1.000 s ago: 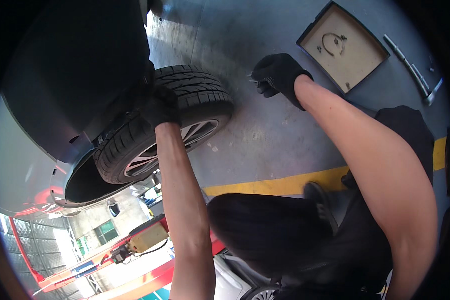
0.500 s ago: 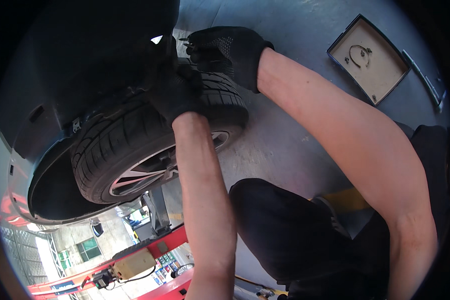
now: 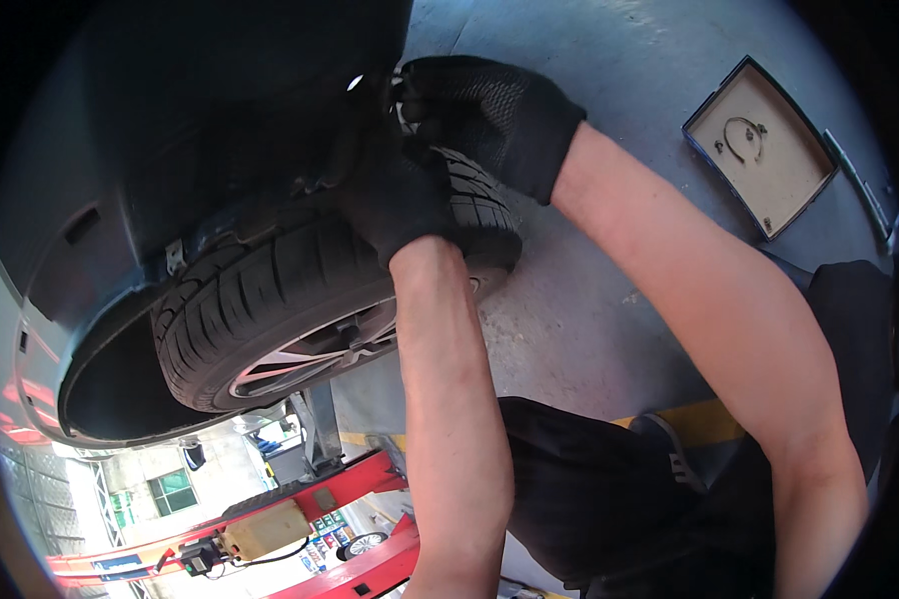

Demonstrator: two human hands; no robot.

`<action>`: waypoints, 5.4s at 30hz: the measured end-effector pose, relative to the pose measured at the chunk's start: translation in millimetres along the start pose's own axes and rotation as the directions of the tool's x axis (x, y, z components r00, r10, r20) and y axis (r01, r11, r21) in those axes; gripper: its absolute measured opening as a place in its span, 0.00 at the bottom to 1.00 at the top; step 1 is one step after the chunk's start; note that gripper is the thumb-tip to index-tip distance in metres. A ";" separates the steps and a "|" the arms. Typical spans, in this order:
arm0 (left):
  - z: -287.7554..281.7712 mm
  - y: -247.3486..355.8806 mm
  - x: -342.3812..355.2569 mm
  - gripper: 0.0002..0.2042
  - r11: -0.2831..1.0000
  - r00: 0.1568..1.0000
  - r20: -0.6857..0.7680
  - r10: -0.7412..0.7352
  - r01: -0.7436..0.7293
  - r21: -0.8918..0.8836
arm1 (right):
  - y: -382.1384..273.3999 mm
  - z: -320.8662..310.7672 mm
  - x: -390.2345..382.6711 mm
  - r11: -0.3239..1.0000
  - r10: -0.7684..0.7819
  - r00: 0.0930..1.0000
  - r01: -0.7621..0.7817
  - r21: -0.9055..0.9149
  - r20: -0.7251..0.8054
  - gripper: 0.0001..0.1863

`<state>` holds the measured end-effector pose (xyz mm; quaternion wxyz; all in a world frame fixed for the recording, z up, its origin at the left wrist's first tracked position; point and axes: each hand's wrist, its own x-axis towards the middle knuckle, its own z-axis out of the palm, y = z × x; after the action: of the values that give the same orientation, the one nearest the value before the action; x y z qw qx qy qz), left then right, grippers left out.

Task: The person uses a cordless impact driver to remove screws from the rear bumper and trunk area of a white car. They then sit on the floor and work on the rear wheel well, removing and installing fasteners by hand and with the impact driver.

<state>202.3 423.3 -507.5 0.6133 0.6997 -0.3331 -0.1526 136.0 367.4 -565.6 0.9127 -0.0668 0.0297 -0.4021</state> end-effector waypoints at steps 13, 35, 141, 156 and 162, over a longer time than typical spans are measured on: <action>0.0 0.7 1.2 0.12 0.996 0.999 -0.017 -0.039 0.040 0.075 | -1.0 1.5 7.4 0.996 0.073 0.997 -0.073 0.051 -0.012 0.09; -15.9 -41.3 19.3 0.13 0.869 0.907 0.061 0.416 -0.417 0.265 | -19.8 -8.6 -9.8 0.018 -0.168 0.834 0.536 -0.844 0.526 0.23; -12.9 -43.9 16.8 0.10 0.121 0.664 0.302 0.684 -0.511 0.851 | -15.9 -15.7 -0.3 0.162 -0.158 0.917 0.390 -0.906 0.367 0.19; 4.5 -48.3 15.1 0.10 0.517 0.728 0.020 0.685 -0.506 0.691 | -20.5 -37.7 12.4 -0.422 -0.244 0.639 0.608 -0.673 0.730 0.19; 8.2 -39.3 2.9 0.12 0.585 0.831 -0.034 0.556 -0.361 0.727 | -24.5 -24.1 14.6 -0.654 -0.113 0.615 0.545 -0.524 0.780 0.16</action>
<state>210.3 416.3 -546.4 0.3613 0.7787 -0.4528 0.2409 125.4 337.9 -585.8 0.1414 -0.8297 0.1866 -0.5068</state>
